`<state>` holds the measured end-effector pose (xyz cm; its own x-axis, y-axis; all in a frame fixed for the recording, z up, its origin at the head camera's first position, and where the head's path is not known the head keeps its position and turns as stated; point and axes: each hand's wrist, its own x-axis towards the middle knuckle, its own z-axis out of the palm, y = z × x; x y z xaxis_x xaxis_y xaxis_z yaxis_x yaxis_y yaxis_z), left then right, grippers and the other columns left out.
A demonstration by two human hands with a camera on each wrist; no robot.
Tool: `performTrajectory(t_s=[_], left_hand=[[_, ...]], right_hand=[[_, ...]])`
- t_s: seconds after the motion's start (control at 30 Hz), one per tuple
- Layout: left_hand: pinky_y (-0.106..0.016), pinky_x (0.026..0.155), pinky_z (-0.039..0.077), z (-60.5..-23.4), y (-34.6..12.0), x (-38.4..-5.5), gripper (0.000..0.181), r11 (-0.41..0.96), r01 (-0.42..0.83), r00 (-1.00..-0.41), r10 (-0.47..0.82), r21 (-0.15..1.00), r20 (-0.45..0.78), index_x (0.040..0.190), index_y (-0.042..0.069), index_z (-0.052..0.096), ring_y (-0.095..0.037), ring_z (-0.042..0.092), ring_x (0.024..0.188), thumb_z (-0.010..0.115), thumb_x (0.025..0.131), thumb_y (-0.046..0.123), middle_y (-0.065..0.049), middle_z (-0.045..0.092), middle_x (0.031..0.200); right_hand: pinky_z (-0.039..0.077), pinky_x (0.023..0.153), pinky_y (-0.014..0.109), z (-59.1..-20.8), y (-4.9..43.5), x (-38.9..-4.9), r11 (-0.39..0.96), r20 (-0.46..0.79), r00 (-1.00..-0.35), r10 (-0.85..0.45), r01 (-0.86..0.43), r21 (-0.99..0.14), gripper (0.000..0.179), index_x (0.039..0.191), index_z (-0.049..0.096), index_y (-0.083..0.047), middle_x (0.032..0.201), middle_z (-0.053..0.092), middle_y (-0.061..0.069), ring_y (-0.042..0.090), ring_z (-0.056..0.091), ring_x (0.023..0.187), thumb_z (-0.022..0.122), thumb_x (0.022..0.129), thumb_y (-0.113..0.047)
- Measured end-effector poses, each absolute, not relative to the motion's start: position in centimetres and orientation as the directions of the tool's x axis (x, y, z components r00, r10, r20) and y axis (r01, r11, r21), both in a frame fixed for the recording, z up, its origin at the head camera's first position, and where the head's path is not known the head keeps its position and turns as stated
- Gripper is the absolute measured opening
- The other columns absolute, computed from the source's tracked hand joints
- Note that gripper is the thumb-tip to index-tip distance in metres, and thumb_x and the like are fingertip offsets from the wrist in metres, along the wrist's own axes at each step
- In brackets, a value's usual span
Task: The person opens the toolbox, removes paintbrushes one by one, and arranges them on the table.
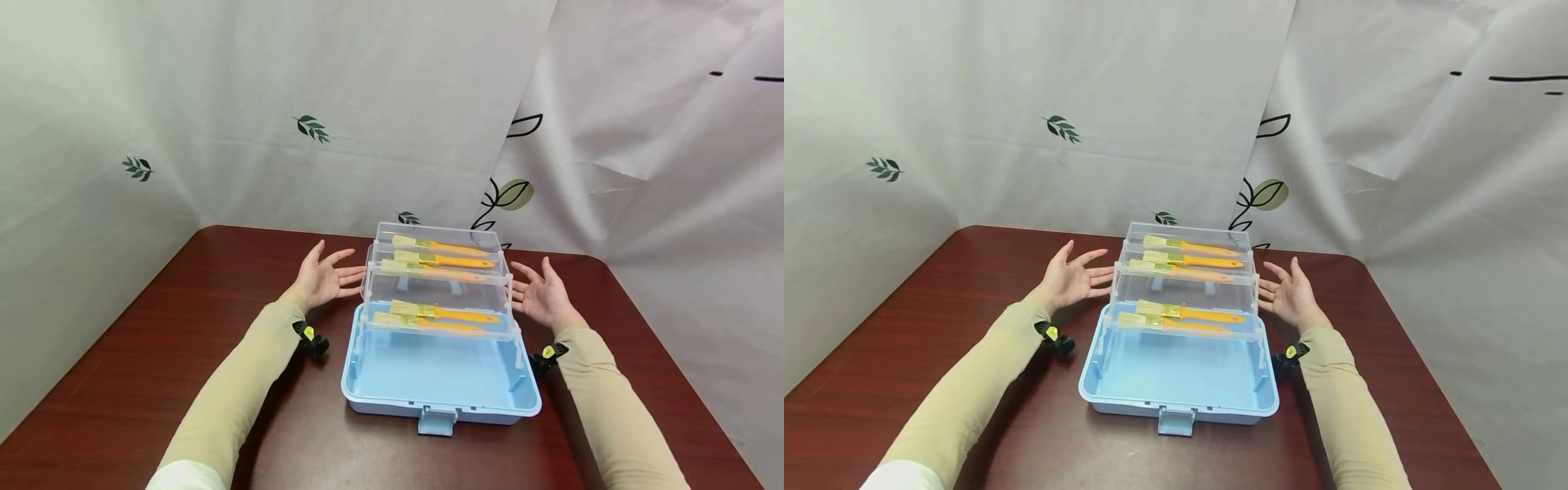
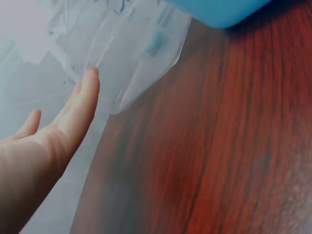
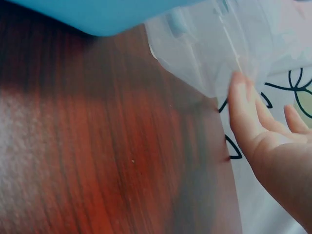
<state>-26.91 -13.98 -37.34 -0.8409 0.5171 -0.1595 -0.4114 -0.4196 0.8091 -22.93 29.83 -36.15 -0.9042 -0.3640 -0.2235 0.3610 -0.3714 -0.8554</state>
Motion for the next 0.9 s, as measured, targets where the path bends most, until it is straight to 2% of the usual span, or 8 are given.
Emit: performTrajectory(t_s=[0.2, 0.43, 0.53, 0.67, 0.73, 0.8, 0.83, 0.9], left_hand=[[-0.056, 0.114, 0.015, -37.5, -14.4, -26.7, 0.080, -0.448, -0.435, -0.827, 0.542, 0.781, -0.149, 0.154, 0.017, 0.005, -0.037, 0.017, 0.143, 0.020, 0.094, 0.067, -0.025, 0.013, 0.155], [-0.057, 0.113, 0.015, -37.5, -14.6, -26.4, 0.079, -0.438, -0.423, -0.826, 0.547, 0.793, -0.139, 0.153, 0.016, 0.004, -0.037, 0.018, 0.143, 0.020, 0.094, 0.065, -0.023, 0.012, 0.156], [-0.057, 0.112, 0.017, -37.4, -14.7, -26.2, 0.078, -0.428, -0.411, -0.829, 0.542, 0.805, -0.136, 0.153, 0.015, 0.006, -0.037, 0.019, 0.143, 0.019, 0.095, 0.065, -0.023, 0.013, 0.156], [-0.052, 0.109, 0.032, -37.3, -14.9, -26.1, 0.075, -0.410, -0.391, -0.828, 0.548, 0.824, -0.120, 0.153, 0.015, 0.010, -0.037, 0.019, 0.143, 0.019, 0.096, 0.063, -0.023, 0.013, 0.156], [-0.046, 0.102, 0.042, -37.2, -14.9, -26.0, 0.074, -0.400, -0.382, -0.823, 0.557, 0.833, -0.110, 0.153, 0.015, 0.010, -0.037, 0.018, 0.143, 0.019, 0.096, 0.062, -0.023, 0.012, 0.156], [-0.042, 0.095, 0.048, -37.1, -14.9, -26.0, 0.074, -0.390, -0.375, -0.818, 0.566, 0.841, -0.102, 0.153, 0.016, 0.010, -0.038, 0.017, 0.143, 0.019, 0.096, 0.062, -0.023, 0.011, 0.156], [-0.043, 0.097, 0.046, -37.0, -14.9, -25.9, 0.074, -0.388, -0.373, -0.817, 0.568, 0.843, -0.100, 0.153, 0.016, 0.010, -0.038, 0.017, 0.143, 0.019, 0.096, 0.062, -0.023, 0.010, 0.156], [-0.049, 0.105, 0.038, -36.7, -14.9, -25.7, 0.073, -0.395, -0.364, -0.821, 0.564, 0.843, -0.090, 0.153, 0.015, 0.009, -0.038, 0.016, 0.143, 0.019, 0.097, 0.061, -0.024, 0.009, 0.156]], right_hand=[[0.051, 0.086, 0.037, -36.3, 30.3, -23.1, -0.415, -0.224, -0.879, -0.421, 0.406, -0.814, 0.080, 0.151, -0.008, -0.029, 0.156, -0.019, 0.014, 0.018, 0.062, 0.102, 0.017, 0.089, -0.071], [0.050, 0.088, 0.040, -36.5, 30.7, -22.9, -0.456, -0.225, -0.877, -0.425, 0.422, -0.784, 0.076, 0.151, 0.001, -0.031, 0.157, -0.017, 0.012, 0.022, 0.060, 0.106, 0.022, 0.089, -0.070], [0.049, 0.091, 0.042, -36.5, 30.7, -22.8, -0.462, -0.214, -0.876, -0.433, 0.419, -0.782, 0.071, 0.148, 0.011, -0.030, 0.156, 0.010, 0.015, 0.024, 0.059, 0.110, 0.025, 0.090, -0.069], [0.050, 0.090, 0.042, -36.5, 30.8, -22.9, -0.484, -0.203, -0.874, -0.441, 0.422, -0.766, 0.064, 0.142, 0.021, -0.027, 0.126, 0.054, 0.010, 0.026, 0.060, 0.109, 0.025, 0.092, -0.066], [0.050, 0.089, 0.040, -36.4, 30.8, -22.8, -0.481, -0.207, -0.878, -0.433, 0.419, -0.771, 0.066, 0.145, 0.016, -0.027, 0.135, 0.048, 0.017, 0.024, 0.061, 0.107, 0.022, 0.092, -0.066], [0.049, 0.088, 0.037, -36.2, 30.8, -22.6, -0.474, -0.213, -0.883, -0.418, 0.412, -0.778, 0.068, 0.148, 0.009, -0.027, 0.152, 0.024, 0.021, 0.021, 0.061, 0.105, 0.020, 0.092, -0.066], [0.048, 0.089, 0.036, -36.1, 30.8, -22.4, -0.468, -0.215, -0.887, -0.409, 0.406, -0.785, 0.070, 0.149, 0.006, -0.027, 0.155, 0.015, 0.018, 0.020, 0.061, 0.105, 0.020, 0.092, -0.065], [0.048, 0.089, 0.035, -35.9, 30.9, -22.2, -0.461, -0.216, -0.895, -0.391, 0.393, -0.796, 0.071, 0.150, 0.002, -0.027, 0.156, 0.009, 0.016, 0.019, 0.061, 0.105, 0.020, 0.093, -0.065]])
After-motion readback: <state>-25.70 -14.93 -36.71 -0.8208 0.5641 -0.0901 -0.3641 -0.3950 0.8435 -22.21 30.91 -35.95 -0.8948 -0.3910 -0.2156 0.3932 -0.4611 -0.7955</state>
